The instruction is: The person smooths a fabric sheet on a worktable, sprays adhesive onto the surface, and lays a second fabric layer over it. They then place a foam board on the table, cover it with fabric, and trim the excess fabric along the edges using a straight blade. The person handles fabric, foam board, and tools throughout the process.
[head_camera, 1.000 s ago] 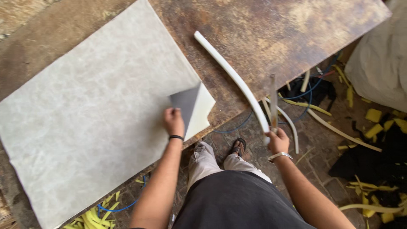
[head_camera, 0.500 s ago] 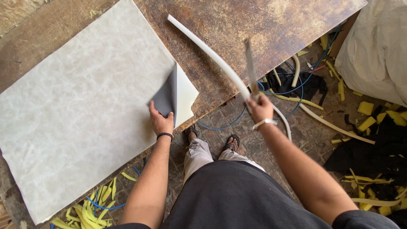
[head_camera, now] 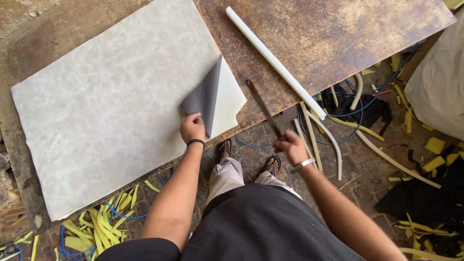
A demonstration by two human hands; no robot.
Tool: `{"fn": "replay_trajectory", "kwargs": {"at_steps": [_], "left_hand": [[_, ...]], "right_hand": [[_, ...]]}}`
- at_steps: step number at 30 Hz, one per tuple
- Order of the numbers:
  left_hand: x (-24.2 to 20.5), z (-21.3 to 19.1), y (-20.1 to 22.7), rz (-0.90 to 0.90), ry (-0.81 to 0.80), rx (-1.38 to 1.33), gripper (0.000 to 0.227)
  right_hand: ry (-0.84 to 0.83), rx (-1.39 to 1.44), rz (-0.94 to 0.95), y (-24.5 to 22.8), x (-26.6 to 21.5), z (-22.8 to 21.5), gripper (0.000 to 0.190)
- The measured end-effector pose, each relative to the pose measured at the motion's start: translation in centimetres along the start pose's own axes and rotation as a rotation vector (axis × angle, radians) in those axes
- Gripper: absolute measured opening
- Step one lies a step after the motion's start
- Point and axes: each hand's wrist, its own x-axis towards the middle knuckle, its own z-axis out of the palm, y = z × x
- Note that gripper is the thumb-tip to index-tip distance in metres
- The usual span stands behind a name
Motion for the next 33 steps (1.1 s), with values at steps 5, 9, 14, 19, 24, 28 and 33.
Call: {"fn": "replay_trajectory", "kwargs": {"at_steps": [5, 9, 14, 19, 24, 28, 33], "left_hand": [[-0.5, -0.6, 2.6, 0.708, -0.139, 0.454, 0.042], [-0.3, 0.6, 3.5, 0.829, -0.462, 0.397, 0.034], [0.7, 1.4, 1.7, 0.896, -0.468, 0.284, 0.041], [1.1, 2.0, 0.5, 0.894, -0.479, 0.266, 0.042], [0.8, 2.4, 0.2, 0.897, -0.471, 0.315, 0.043], [1.0, 2.6, 0.6, 0.887, -0.478, 0.337, 0.047], [0.9, 2.8, 0.5, 0.888, -0.520, 0.465, 0.047]], "right_hand": [[-0.001, -0.437, 0.023, 3.4, -2.1, 4.2, 0.017], [0.093, -0.971, -0.281, 4.9, -3.8, 5.9, 0.038], [0.209, -1.042, -0.257, 6.0, -5.8, 8.7, 0.042], [0.297, -1.116, -0.381, 6.5, -5.1, 10.6, 0.039], [0.290, -1.246, -0.357, 7.4, -4.2, 10.5, 0.040], [0.344, -1.278, -0.444, 7.9, -4.3, 10.3, 0.032], [0.286, -1.264, -0.366, 8.4, -4.4, 10.1, 0.037]]}}
